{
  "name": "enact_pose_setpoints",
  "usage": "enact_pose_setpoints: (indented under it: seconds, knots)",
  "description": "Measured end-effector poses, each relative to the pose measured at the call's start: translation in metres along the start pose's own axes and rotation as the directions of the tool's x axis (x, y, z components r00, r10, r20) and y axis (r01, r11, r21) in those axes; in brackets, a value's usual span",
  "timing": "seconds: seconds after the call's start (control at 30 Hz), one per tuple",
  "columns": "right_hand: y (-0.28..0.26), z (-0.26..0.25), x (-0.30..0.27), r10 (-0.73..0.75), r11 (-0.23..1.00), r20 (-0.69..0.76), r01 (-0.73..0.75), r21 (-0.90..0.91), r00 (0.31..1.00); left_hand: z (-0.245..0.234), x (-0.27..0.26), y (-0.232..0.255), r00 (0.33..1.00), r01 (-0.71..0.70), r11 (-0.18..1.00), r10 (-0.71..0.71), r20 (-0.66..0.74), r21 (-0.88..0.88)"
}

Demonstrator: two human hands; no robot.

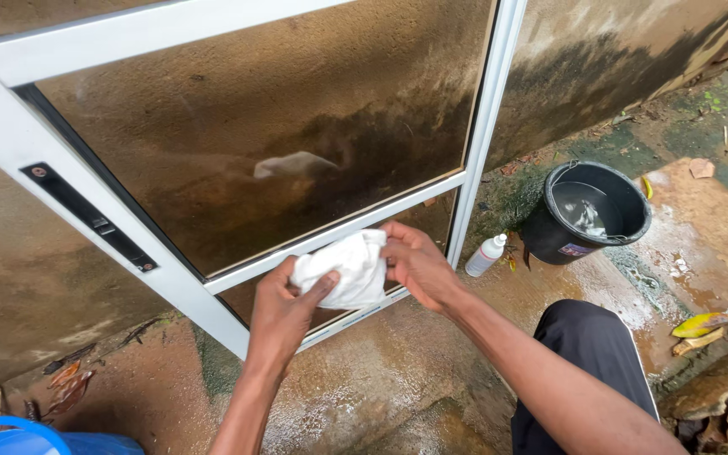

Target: The person washes a cloth in a bucket, then uses a spray bottle and the cloth to wipe a window frame and its glass panels before lifting and installing it into a window opening.

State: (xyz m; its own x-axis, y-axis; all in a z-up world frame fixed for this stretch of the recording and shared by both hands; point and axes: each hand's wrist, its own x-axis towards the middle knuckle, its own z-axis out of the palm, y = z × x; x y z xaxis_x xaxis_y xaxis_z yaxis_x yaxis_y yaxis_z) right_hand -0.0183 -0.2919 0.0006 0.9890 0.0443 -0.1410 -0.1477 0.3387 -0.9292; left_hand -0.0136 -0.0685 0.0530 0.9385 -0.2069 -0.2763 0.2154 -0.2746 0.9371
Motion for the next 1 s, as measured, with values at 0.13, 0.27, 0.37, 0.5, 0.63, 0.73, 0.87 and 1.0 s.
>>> enact_pose_setpoints:
  seconds: [0.13, 0.27, 0.37, 0.5, 0.63, 0.73, 0.87, 1.0]
  knots:
    - [0.000, -0.010, 0.000, -0.122, 0.973, -0.015, 0.123, 0.195, 0.992, -0.021, 0.003, 0.003, 0.999, -0.049, 0.969, 0.045, -0.020, -0.242]
    - [-0.007, -0.011, -0.003, -0.209, 0.924, 0.144, 0.147, 0.354, 0.967, -0.036, 0.004, 0.003, 0.994, -0.029, 0.892, 0.073, 0.081, -0.451]
    - [-0.022, -0.005, -0.006, -0.293, 0.918, 0.198, 0.218, 0.331, 0.935, -0.044, 0.004, 0.002, 0.997, 0.004, 0.888, 0.030, 0.067, -0.461]
    - [-0.042, 0.007, -0.013, -0.170, 0.981, 0.044, 0.165, 0.106, 0.984, -0.049, 0.002, -0.006, 0.996, -0.090, 0.951, 0.081, -0.043, -0.297]
    - [-0.046, 0.015, -0.012, -0.226, 0.972, -0.067, 0.219, -0.087, 0.972, -0.054, -0.001, -0.005, 0.982, -0.120, 0.992, 0.111, -0.151, -0.048]
    - [-0.047, 0.020, -0.013, -0.337, 0.917, -0.125, 0.296, -0.268, 0.933, -0.056, -0.008, 0.005, 0.814, -0.555, 0.826, 0.564, -0.138, 0.096]
    - [-0.050, 0.036, -0.023, -0.464, 0.829, -0.241, 0.321, -0.458, 0.853, -0.048, -0.025, 0.024, 0.971, -0.037, 0.972, 0.090, -0.222, 0.231]
    - [-0.036, 0.074, -0.045, -0.424, 0.824, -0.212, 0.277, -0.494, 0.880, -0.012, -0.037, 0.018, 0.996, -0.047, 0.988, 0.058, -0.073, 0.144]
